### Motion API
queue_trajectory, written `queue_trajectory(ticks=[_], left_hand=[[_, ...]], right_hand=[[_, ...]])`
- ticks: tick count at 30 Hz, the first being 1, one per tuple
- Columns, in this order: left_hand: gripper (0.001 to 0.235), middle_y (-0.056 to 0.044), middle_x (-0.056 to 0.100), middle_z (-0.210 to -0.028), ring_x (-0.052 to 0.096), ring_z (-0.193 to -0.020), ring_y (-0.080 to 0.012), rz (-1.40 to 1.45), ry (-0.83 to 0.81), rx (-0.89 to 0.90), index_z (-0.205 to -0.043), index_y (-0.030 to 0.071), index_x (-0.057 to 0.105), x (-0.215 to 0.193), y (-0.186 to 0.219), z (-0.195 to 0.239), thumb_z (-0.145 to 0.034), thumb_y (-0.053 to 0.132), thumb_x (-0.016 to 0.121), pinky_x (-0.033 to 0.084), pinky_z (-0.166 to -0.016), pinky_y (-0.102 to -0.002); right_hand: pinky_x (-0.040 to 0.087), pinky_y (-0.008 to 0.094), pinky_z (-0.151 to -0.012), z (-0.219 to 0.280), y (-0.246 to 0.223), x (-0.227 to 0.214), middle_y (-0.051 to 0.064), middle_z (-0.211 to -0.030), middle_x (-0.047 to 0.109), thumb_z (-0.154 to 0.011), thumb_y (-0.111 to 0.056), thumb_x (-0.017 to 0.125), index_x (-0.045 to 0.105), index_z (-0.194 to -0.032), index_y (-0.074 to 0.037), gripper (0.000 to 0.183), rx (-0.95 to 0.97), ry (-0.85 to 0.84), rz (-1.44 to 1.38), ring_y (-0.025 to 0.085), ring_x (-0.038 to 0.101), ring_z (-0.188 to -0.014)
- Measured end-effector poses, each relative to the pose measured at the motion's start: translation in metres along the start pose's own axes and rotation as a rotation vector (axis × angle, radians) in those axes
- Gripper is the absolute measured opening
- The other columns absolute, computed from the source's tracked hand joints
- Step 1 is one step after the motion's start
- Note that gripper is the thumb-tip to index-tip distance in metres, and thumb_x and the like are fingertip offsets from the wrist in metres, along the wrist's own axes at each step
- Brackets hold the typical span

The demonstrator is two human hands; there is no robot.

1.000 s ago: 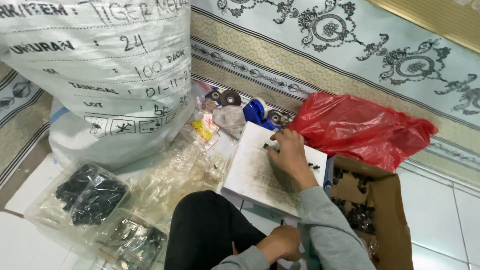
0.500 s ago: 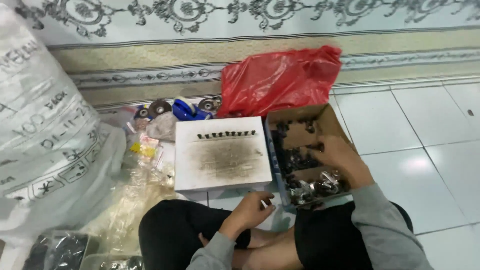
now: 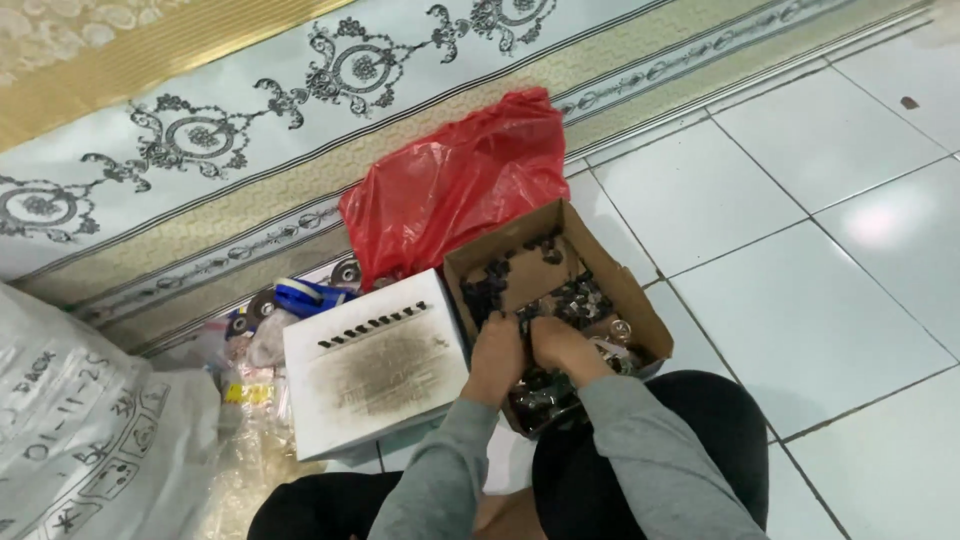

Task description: The person sits on the floor and sorts small black hardware pieces from a cardboard box into a white box. They pick up the items by hand, inspect them, and place them in a row inside the white box.

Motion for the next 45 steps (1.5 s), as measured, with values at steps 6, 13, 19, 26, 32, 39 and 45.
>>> queue_trajectory(ticks=[6, 13, 19, 26, 32, 39, 45], left_hand=[[0.038, -0.031, 0.054, -0.136, 0.06, -0.12, -0.0389, -0.276, -0.317, -0.183, -0.132, -0.002, 0.053, 0.071, -0.056, -0.075, -0.101, 0.019, 0.048, 0.047, -0.105, -0.04], [0.017, -0.016, 0.065, -0.11, 0.056, -0.108, -0.0313, -0.214, -0.18, -0.201, -0.101, 0.008, 0.069, 0.132, -0.088, -0.104, -0.095, 0.013, 0.053, 0.047, -0.085, -0.04], [0.025, -0.017, 0.063, -0.112, 0.054, -0.108, -0.0355, -0.162, -0.107, -0.172, -0.106, 0.01, 0.066, 0.096, -0.076, -0.102, -0.089, 0.027, 0.063, 0.047, -0.084, -0.046], [0.021, -0.014, 0.066, -0.111, 0.057, -0.117, -0.0321, -0.18, -0.279, -0.122, -0.106, 0.01, 0.07, 0.13, -0.08, -0.12, -0.092, 0.021, 0.058, 0.047, -0.098, -0.046], [0.02, -0.012, 0.071, -0.101, 0.066, -0.105, -0.0299, -0.12, -0.363, -0.185, -0.099, 0.01, 0.071, 0.172, -0.088, -0.111, -0.094, 0.018, 0.053, 0.053, -0.091, -0.043], [0.013, -0.013, 0.067, -0.076, 0.071, -0.08, -0.0283, 0.051, -0.223, 0.15, -0.078, 0.012, 0.066, 0.129, -0.03, -0.053, -0.09, 0.012, 0.06, 0.058, -0.073, -0.033], [0.026, 0.007, 0.057, -0.069, 0.056, -0.07, -0.0082, -0.793, -0.046, 0.453, -0.069, 0.026, 0.05, 0.101, 0.001, -0.048, -0.087, 0.011, 0.063, 0.041, -0.067, -0.023]], right_hand=[[0.063, 0.044, -0.068, 0.002, -0.004, -0.025, 0.026, -0.098, 0.074, -0.09, -0.012, 0.059, 0.075, -0.106, 0.003, 0.027, -0.013, 0.062, -0.124, 0.039, 0.073, -0.087], [0.049, 0.029, -0.051, 0.002, -0.017, -0.042, 0.012, -0.064, 0.064, -0.09, -0.006, 0.053, 0.064, -0.071, -0.008, 0.022, -0.087, 0.197, -0.196, 0.02, 0.059, -0.058], [0.049, 0.029, -0.053, 0.014, -0.025, -0.056, 0.01, -0.063, 0.064, -0.092, -0.004, 0.052, 0.064, -0.068, -0.008, 0.027, -0.044, 0.201, -0.226, 0.019, 0.058, -0.056], [0.058, 0.039, -0.068, 0.014, -0.015, -0.048, 0.017, -0.081, 0.073, -0.092, -0.005, 0.054, 0.072, -0.083, -0.004, 0.019, -0.014, 0.171, -0.184, 0.027, 0.069, -0.076], [0.059, 0.046, -0.077, 0.016, -0.015, -0.055, 0.018, -0.092, 0.075, -0.092, -0.008, 0.057, 0.074, -0.092, -0.002, 0.019, 0.053, 0.147, -0.155, 0.032, 0.072, -0.089], [0.06, 0.044, -0.076, 0.026, -0.011, -0.065, 0.017, -0.086, 0.074, -0.094, -0.005, 0.056, 0.075, -0.09, -0.002, 0.02, 0.142, 0.156, -0.114, 0.027, 0.072, -0.082], [0.06, 0.045, -0.079, 0.024, -0.009, -0.066, 0.017, -0.09, 0.075, -0.095, -0.005, 0.056, 0.075, -0.092, -0.002, 0.018, 0.134, 0.158, -0.156, 0.027, 0.073, -0.087]])
Point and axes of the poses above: each hand's wrist, its own z-axis away from the middle knuckle, its own x-axis out of the palm, y = z × x, the point moved 5 cm from there along -z, towards the middle knuckle
